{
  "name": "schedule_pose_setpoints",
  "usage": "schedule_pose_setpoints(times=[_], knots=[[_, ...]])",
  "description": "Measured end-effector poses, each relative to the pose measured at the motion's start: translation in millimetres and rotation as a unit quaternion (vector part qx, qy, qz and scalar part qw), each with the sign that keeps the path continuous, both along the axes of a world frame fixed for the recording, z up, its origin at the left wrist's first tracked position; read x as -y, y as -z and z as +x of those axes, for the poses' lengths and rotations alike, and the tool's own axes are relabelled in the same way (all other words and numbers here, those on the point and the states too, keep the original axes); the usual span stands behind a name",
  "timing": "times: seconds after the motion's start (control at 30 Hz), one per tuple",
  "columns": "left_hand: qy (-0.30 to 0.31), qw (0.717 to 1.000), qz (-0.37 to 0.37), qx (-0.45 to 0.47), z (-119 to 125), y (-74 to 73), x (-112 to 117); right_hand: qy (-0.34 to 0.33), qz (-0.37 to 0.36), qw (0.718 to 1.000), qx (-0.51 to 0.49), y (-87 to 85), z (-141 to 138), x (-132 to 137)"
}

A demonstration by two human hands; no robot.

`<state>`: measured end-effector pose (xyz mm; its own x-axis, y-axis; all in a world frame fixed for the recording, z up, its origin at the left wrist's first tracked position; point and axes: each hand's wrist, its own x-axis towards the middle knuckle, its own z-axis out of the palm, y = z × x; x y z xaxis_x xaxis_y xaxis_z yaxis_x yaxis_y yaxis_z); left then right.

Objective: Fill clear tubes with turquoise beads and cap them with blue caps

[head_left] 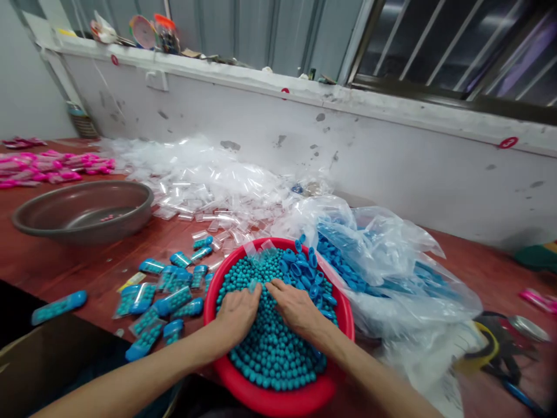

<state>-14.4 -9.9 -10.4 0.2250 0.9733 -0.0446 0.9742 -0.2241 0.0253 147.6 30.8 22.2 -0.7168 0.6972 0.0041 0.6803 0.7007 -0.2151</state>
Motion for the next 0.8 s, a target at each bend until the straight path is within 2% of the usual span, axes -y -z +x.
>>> schedule_pose_setpoints(times=[0.13,0.27,0.4,0.53,0.67,0.73,0.8], knots=[[-0.011,0.997,-0.051,0.061,-1.3,-4.3,-14.3,-0.037,0.000,0.999,0.028,12.8,-24.9,-24.5],[0.007,0.994,-0.062,0.090,-8.7,-12.4,-16.8,-0.066,0.000,0.997,0.035,12.0,-21.2,-32.7],[0.083,0.994,0.002,0.070,-11.2,-13.7,-11.8,-0.018,0.031,0.997,0.073,5.0,-8.8,-23.3],[0.131,0.990,0.037,0.044,-23.7,-5.5,-20.1,0.013,0.041,0.994,0.104,2.6,5.9,-20.7],[0.113,0.991,0.070,0.005,-41.7,4.0,-36.8,0.053,0.039,0.992,0.107,2.0,22.6,-24.2],[0.084,0.992,0.090,0.006,-38.7,1.7,-42.4,0.072,0.024,0.993,0.096,1.0,25.8,-24.5],[0.081,0.990,0.113,0.024,-24.1,-7.0,-43.3,0.083,0.002,0.993,0.080,-0.7,24.2,-23.6]])
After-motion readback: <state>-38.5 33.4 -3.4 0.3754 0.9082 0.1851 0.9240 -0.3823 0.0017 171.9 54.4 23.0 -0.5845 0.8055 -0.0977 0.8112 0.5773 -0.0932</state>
